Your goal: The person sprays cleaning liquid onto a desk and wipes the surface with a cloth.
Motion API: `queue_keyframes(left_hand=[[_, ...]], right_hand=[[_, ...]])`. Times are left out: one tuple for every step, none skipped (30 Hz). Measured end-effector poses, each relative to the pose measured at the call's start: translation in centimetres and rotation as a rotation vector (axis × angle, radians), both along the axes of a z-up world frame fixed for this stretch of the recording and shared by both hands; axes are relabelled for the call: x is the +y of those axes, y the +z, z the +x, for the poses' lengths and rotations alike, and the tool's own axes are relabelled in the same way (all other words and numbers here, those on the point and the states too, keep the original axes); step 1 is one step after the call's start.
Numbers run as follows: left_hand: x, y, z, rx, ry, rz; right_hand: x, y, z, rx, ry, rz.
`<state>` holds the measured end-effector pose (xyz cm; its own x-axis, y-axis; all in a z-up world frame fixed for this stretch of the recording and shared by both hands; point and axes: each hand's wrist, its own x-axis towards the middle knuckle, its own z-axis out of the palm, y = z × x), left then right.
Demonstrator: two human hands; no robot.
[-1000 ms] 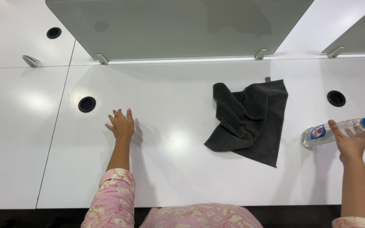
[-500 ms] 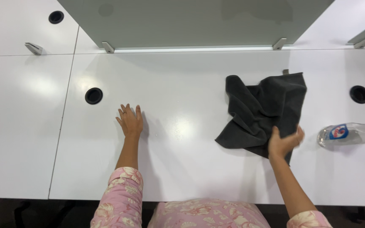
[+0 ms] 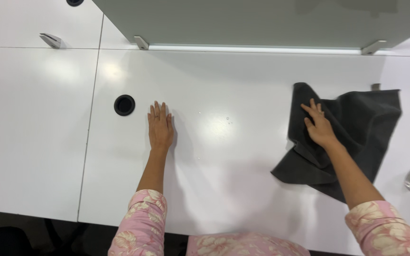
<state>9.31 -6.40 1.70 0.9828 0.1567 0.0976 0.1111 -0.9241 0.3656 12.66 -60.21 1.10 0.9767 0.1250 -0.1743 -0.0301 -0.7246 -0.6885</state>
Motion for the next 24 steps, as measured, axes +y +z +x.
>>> queue_keyframes(left_hand=[[0.6,-0.1,0.8,-0.014,-0.016,0.008],[1.1,-0.3,1.6,-0.046,-0.025,0.029],[1.8,-0.5,2.4,-0.079,-0.034,0.049],[2.4,-0.8,3.2,-0.109,-0.043,0.067],[3.3,-1.0,3.9,-0.110,-0.029,0.091],[4.3,-1.2,4.8,-0.116,-0.015,0.113],[5.3,-1.4,5.7,-0.122,0.000,0.136],[6.3,-1.6,6.2,-0.118,0.020,0.131],[7.3,-1.8,6.6,-0.113,0.040,0.126],[8.4,-2.0,6.7,-0.108,0.062,0.123],[9.4,-2.2,6.7,-0.113,0.110,0.086],[10.2,-2.4,6.6,-0.117,0.158,0.046],[10.9,-2.6,6.5,-0.122,0.207,0.007],[11.4,-2.9,6.6,-0.127,0.304,-0.048],[11.9,-3.1,6.7,-0.131,0.401,-0.102],[12.3,-3.5,7.0,-0.136,0.495,-0.162],[12.9,-3.7,7.4,-0.126,0.488,-0.133],[13.5,-3.9,7.7,-0.115,0.482,-0.104],[14.0,-4.0,7.6,-0.105,0.476,-0.075],[14.5,-3.9,7.9,-0.071,0.471,-0.013],[14.9,-3.9,8.2,-0.036,0.464,0.048],[15.1,-3.9,8.8,-0.010,0.459,0.107],[15.1,-4.0,9.1,-0.026,0.452,0.093],[15.3,-4.0,9.1,-0.042,0.446,0.083]], right_hand=[[0.3,-0.2,0.7,0.006,0.046,-0.008],[0.6,-0.4,1.2,0.007,0.056,-0.039],[0.9,-0.4,1.9,0.007,0.067,-0.070],[1.1,-0.4,2.5,0.009,0.079,-0.103],[1.7,-0.5,3.1,-0.038,0.100,-0.180],[2.3,-0.5,4.0,-0.091,0.122,-0.258],[2.9,-0.4,4.8,-0.143,0.144,-0.335],[3.7,-0.4,5.5,-0.173,0.166,-0.363],[4.6,-0.4,6.1,-0.203,0.188,-0.390],[5.8,-0.6,6.4,-0.232,0.212,-0.415],[7.2,-0.8,6.6,-0.237,0.227,-0.368],[8.6,-0.8,6.7,-0.240,0.243,-0.325],[10.0,-0.9,6.6,-0.243,0.258,-0.281],[11.3,-0.9,6.1,-0.243,0.291,-0.294],[12.7,-1.0,5.2,-0.243,0.325,-0.306],[14.0,-0.9,4.4,-0.243,0.355,-0.325],[15.3,-0.8,3.8,-0.241,0.405,-0.295],[16.3,-0.9,3.1,-0.238,0.455,-0.263],[17.2,-0.8,2.4,-0.234,0.505,-0.231],[17.6,-0.4,2.1,-0.190,0.497,-0.156],[17.9,0.2,1.8,-0.146,0.488,-0.081],[18.2,0.6,2.0,-0.110,0.480,-0.008],[18.6,0.8,2.4,-0.140,0.400,-0.040],[19.0,1.0,3.0,-0.172,0.321,-0.068]])
